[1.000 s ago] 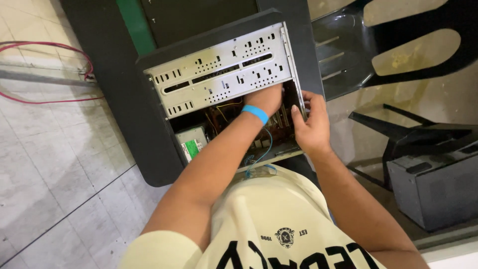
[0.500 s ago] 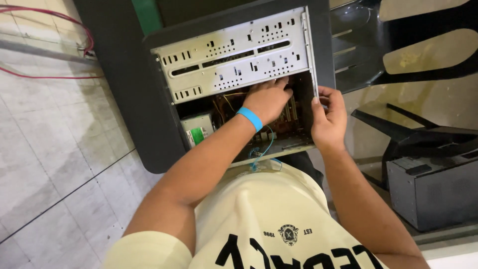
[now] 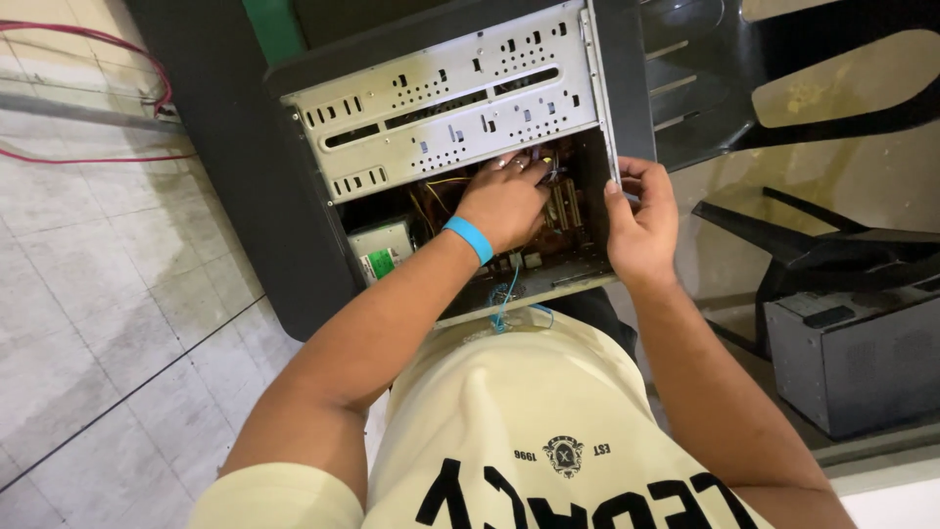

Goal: Removing internal components such as the hard drive and disconnecting cables from a desktop PC case.

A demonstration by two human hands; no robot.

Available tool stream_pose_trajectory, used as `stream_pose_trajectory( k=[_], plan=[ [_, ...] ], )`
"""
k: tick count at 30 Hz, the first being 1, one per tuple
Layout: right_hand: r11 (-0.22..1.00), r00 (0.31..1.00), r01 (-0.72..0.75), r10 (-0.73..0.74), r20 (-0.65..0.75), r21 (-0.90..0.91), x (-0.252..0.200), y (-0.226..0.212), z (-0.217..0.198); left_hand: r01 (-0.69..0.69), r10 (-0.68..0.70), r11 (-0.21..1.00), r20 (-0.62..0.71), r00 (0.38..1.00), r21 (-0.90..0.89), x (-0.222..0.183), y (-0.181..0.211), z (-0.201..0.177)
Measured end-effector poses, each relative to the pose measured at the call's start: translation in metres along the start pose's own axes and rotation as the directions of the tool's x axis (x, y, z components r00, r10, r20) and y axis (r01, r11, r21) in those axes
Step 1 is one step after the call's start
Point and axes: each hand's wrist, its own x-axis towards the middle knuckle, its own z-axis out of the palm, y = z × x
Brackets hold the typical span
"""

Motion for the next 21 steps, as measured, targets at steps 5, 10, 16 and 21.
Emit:
stream_pose_trajectory(
  k=[5, 10, 16, 21],
  plan=[
    [1.0, 1.0, -0.004, 0.004, 0.002, -0.005, -0.001, -0.004, 0.0, 0.014, -0.013, 0.999, 0.008, 1.0, -0.031, -0.005, -0.002, -0.002],
    [1.0, 1.0, -0.002, 0.003, 0.006, -0.011, 0.0, -0.005, -0.001, -0.022, 0.021, 1.0, -0.074, 0.997, -0.012, -0.005, -0.002, 0.004],
    [1.0, 1.0, -0.002, 0.002, 0.003, 0.001, -0.001, -0.002, -0.001, -0.013, 0.014, 1.0, -0.217, 0.976, 0.003, -0.003, 0.003, 0.016],
    [1.0, 1.0, 0.01, -0.01, -0.005, -0.007, -0.001, -0.003, -0.001, 0.122, -0.128, 0.992, -0.239, 0.962, -0.041, 0.005, 0.009, 0.015]
  ],
)
